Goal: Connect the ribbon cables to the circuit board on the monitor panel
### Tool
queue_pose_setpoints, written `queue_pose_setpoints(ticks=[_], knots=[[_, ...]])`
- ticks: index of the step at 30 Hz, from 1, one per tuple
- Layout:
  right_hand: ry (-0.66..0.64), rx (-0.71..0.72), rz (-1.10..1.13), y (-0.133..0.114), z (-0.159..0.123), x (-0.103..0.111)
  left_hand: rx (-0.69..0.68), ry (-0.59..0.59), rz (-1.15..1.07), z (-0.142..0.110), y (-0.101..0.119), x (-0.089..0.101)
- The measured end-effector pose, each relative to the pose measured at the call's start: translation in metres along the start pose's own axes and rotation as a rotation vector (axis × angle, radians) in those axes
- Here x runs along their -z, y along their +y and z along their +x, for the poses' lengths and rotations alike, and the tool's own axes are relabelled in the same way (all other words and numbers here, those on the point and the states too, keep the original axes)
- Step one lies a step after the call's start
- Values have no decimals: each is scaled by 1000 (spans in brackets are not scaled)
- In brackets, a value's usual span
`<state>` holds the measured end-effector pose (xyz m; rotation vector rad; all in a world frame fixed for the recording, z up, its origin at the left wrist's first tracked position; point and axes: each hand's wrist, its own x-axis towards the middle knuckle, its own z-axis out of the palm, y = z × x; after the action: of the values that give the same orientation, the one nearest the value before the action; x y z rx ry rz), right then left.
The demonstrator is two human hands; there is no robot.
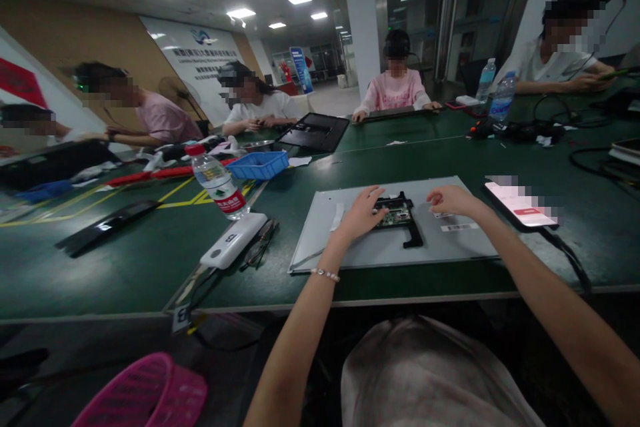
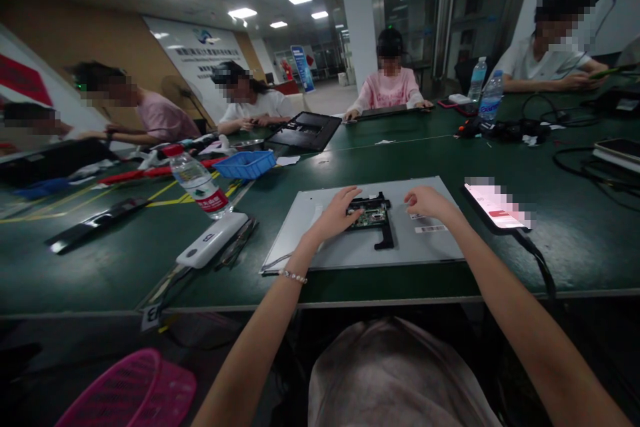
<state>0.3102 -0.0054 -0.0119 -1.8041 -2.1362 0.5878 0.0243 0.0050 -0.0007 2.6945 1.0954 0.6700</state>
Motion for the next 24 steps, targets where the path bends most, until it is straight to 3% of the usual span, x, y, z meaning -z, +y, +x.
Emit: queue_pose_setpoints(ticks=[10,15,24], knots=[[68,14,119,1,-5,2,-69,9,97,1,6,-1],[6,8,342,-10,-4,-8,-102,13,140,0,9,0],[-63,151,505,-8,7,-26,-170,15,131,1,23,-1]])
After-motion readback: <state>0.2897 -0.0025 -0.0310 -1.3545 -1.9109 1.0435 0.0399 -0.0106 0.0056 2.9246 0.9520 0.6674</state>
